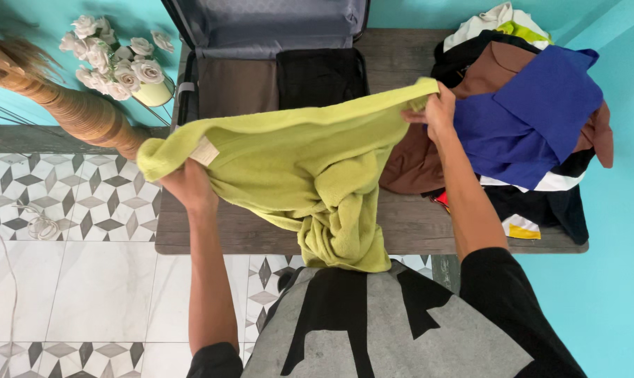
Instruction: The person folds a black garment and places it into an open suitcase. They then fold a patterned cloth and a yellow towel, placing them into the suitcase as well. The person arranges the items to fit neatly within the luggage.
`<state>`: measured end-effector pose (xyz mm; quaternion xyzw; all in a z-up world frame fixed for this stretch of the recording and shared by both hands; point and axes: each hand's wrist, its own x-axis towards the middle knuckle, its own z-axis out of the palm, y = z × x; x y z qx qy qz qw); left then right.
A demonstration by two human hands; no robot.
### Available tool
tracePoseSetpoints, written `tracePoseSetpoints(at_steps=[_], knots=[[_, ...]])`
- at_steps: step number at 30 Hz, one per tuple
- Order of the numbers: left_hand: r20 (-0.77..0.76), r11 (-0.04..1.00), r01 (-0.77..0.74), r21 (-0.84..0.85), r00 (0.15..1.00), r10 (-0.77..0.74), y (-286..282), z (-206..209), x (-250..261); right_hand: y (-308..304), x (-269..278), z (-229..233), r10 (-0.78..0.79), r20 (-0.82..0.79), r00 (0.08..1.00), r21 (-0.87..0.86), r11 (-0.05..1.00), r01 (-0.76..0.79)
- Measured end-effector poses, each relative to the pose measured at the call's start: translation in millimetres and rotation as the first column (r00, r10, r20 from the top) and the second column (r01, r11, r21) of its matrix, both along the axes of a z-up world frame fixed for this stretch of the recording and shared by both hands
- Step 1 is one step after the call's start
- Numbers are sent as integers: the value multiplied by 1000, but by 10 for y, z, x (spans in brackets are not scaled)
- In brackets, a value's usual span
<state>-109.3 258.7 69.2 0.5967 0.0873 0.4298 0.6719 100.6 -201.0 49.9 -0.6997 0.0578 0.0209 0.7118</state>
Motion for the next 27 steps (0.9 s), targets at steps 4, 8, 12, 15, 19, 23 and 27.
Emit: tracePoseSetpoints(at_steps=[4, 8, 12, 15, 19, 23, 27], knots=[[-194, 927, 12, 374, 979, 66, -178, -58, 109, 382, -90, 286, 74, 254, 964, 118, 987, -107], [-294, 828, 297, 476, 941, -168, -702, 290, 155, 902, -381, 787, 205, 363, 909, 170, 944, -281], [-228, 803, 352, 481, 935, -273, -1358, 559, 284, 1519, -883, 1077, 438, 557, 706, -213, 897, -389], [-91, 840, 381, 387, 922, -376, -1506, 447, 499, 1649, -1310, 1167, 552, 629, 547, -369, 831, -416], [-89, 839, 369, 399, 927, -365, -1232, 337, 582, 1625, -1408, 890, 380, 664, 645, -323, 923, -211], [184, 786, 476, 394, 797, -575, -811, 563, 568, 1472, -1423, 263, 359, 429, 829, -380, 904, -195], [312, 723, 691, -29, 693, -650, -364, 614, 636, 1553, -1719, -304, 587, 210, 782, -359, 790, -497]])
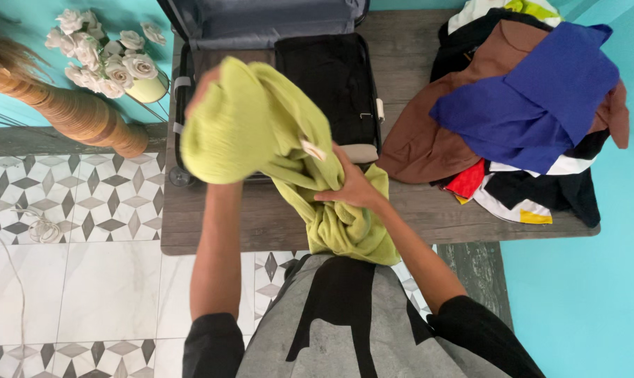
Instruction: The person folds a black garment and places it into an open suitcase. They then fold a patterned cloth and a yellow towel, placing them into the suitcase as well. The person arranges the items to fit neatly within the luggage.
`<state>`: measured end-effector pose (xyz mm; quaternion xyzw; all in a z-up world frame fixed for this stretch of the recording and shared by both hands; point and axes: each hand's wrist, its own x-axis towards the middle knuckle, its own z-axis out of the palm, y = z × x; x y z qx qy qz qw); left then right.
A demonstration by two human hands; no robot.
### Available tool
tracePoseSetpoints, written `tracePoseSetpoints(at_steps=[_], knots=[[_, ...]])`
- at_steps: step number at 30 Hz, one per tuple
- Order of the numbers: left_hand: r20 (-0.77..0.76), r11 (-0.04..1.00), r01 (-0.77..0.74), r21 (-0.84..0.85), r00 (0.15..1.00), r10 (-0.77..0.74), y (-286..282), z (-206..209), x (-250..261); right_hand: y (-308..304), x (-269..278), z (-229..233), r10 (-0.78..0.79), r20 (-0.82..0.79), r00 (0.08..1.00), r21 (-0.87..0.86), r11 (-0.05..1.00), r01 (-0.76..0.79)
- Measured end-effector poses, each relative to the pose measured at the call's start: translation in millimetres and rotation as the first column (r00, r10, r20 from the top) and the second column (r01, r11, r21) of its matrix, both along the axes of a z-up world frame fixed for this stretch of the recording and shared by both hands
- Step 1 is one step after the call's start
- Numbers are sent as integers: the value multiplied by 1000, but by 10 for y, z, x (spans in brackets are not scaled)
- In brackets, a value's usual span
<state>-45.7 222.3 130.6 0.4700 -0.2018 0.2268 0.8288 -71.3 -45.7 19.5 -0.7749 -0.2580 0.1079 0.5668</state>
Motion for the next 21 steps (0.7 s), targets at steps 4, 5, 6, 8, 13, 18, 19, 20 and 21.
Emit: tracePoseSetpoints(at_steps=[4, 5, 6, 8, 13, 18, 19, 20, 21], knots=[[96, 920, 239, -311, 971, -220, 599, -200, 40, -26, -239, -215, -111, -256, 960, -284, 958, 35], [71, 953, 170, -250, 985, -157, 769, -264, 21, -89, -284, -225, -125, -306, 944, -253, 966, 45], [50, 977, 102, -186, 994, -94, 930, -320, 3, -154, -309, -238, -138, -355, 925, -223, 973, 59], [21, 998, -33, -53, 999, 34, 1183, -390, -33, -332, -304, -280, -159, -126, 979, -366, 925, 103], [-28, 976, -201, -85, 980, 199, 1663, -216, -392, -866, -203, -428, -295, 639, 711, -392, 670, 631], [-74, 939, -299, -168, 954, 291, 1940, -97, -646, -1615, -16, -91, -494, 767, 410, -48, 593, 804], [-97, 932, -320, -172, 947, 307, 2014, -91, -699, -1718, -14, -31, -539, 743, 395, -40, 555, 831], [-116, 924, -340, -178, 939, 323, 2067, -103, -728, -1790, -12, 7, -595, 695, 404, -17, 548, 836], [-128, 928, -313, -200, 948, 292, 2097, -137, -751, -1849, -17, 29, -647, 642, 412, 5, 541, 841]])
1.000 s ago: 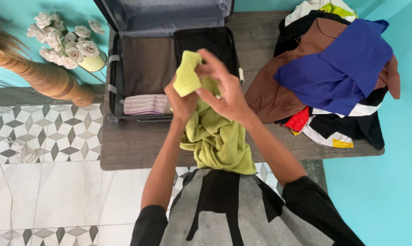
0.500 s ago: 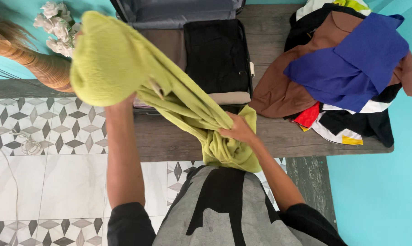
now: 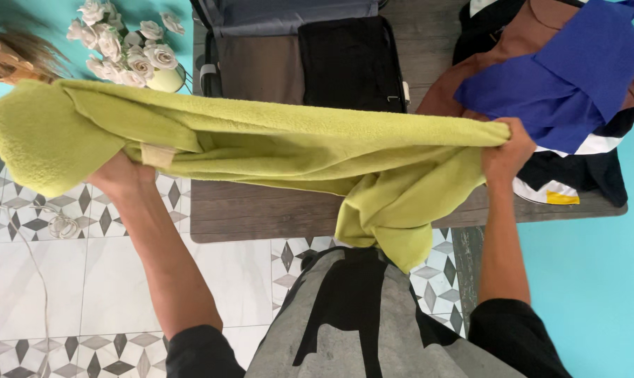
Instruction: The person folds a black garment and places it into an open suitcase. They then fold a patterned cloth and a yellow towel, placing them into the suitcase as well. The person arranges the items to fit neatly within the luggage.
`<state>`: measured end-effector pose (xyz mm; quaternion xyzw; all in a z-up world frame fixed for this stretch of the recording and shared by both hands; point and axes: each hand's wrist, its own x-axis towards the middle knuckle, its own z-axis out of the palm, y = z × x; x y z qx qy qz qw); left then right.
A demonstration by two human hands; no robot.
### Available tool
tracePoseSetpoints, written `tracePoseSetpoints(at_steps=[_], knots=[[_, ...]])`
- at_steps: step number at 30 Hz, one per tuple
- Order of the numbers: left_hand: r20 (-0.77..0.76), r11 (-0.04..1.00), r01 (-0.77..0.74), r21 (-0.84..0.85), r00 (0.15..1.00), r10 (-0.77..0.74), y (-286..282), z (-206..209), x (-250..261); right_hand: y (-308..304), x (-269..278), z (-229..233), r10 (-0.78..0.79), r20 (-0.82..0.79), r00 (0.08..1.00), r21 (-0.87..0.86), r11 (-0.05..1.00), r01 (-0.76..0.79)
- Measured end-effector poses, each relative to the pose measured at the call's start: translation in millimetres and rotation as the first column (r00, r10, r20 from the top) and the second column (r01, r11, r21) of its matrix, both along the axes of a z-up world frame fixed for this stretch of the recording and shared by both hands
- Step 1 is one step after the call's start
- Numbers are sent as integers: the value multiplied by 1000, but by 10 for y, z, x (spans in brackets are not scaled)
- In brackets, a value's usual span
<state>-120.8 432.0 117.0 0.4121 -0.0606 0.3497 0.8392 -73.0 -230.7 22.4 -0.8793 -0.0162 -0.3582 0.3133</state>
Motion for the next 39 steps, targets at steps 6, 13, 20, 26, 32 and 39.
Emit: tracePoseSetpoints(at_steps=[6, 13, 20, 26, 32, 39], knots=[[-87, 999, -15, 49, 996, 19, 139, -486, -54, -463, 110, 238, -69, 164, 984, -48, 996, 77], [-141, 996, -82, 32, 986, 86, 182, -1001, -16, -960, 99, 48, -126, 210, 970, -62, 988, 142], [-169, 986, -145, 84, 973, 157, 439, -999, 121, -1104, -178, -765, -77, 94, 993, 82, 994, 69], [-77, 974, -180, 140, 978, 192, 332, -811, 485, -1025, 110, -638, 39, -23, 999, 585, 811, -18], [124, 905, -248, 345, 968, 218, 363, -679, 1007, -1150, 1033, 321, -18, 116, 993, 260, 966, -13], [-26, 988, -151, 45, 988, 152, -131, -638, 1761, -1290, 2409, 1021, -121, 281, 952, -77, 986, 148]])
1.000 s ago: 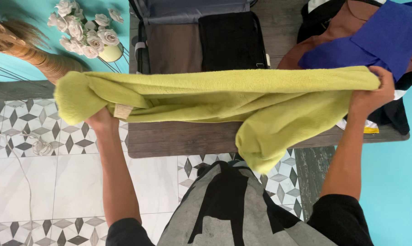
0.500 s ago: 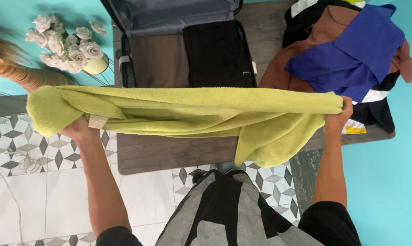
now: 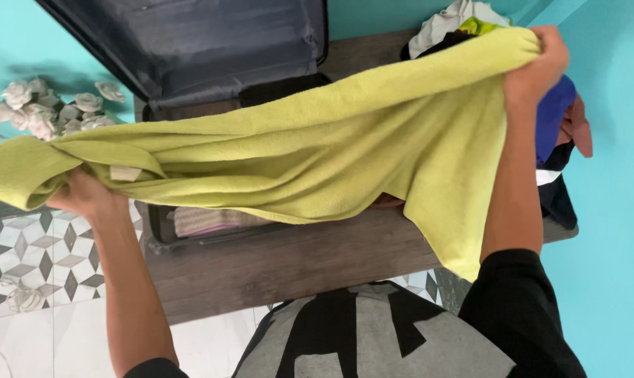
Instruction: The person folds a black garment and places it into an open suitcase. They then fold a patterned cloth and a yellow towel, placing them into the suitcase as well. The person arranges the items to fit neatly within the luggage.
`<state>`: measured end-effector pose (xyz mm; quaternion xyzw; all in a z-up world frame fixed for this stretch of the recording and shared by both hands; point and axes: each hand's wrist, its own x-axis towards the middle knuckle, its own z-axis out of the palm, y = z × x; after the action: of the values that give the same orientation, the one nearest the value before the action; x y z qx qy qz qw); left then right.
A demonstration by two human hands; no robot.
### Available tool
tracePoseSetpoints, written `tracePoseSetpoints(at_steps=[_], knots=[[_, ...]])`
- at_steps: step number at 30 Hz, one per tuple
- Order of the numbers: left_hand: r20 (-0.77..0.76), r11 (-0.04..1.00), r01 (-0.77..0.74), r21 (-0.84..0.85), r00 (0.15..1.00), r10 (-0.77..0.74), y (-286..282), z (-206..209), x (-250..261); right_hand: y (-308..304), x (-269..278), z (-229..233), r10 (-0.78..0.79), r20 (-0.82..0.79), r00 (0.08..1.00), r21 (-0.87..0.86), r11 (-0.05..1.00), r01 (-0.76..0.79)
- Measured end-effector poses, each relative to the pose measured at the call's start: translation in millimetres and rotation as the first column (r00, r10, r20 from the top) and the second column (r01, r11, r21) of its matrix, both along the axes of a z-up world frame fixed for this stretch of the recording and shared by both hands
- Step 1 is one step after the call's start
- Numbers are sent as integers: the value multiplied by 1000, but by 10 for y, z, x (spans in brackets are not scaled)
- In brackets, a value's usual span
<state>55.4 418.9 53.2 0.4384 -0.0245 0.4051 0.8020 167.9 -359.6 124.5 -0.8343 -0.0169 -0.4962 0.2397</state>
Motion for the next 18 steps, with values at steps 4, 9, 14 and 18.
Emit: tracePoseSetpoints(at_steps=[4, 9, 14, 18], knots=[[-110, 993, -21, -114, 994, 8, -334, -352, 456, 5, 591, -248, -90, -80, 993, -129, 988, 79], [-493, 956, -231, 180, 820, 291, -549, -1272, 875, 107, 899, -955, -53, -385, 922, -86, 996, 22], [-782, 858, -242, 453, 354, 513, -711, -1715, 584, 92, 882, -1422, -1, -694, 720, -131, 983, -126], [-768, 816, -289, 500, 288, 572, -1013, -1620, 257, 376, 804, -1455, -155, -767, 622, -306, 941, -142]])
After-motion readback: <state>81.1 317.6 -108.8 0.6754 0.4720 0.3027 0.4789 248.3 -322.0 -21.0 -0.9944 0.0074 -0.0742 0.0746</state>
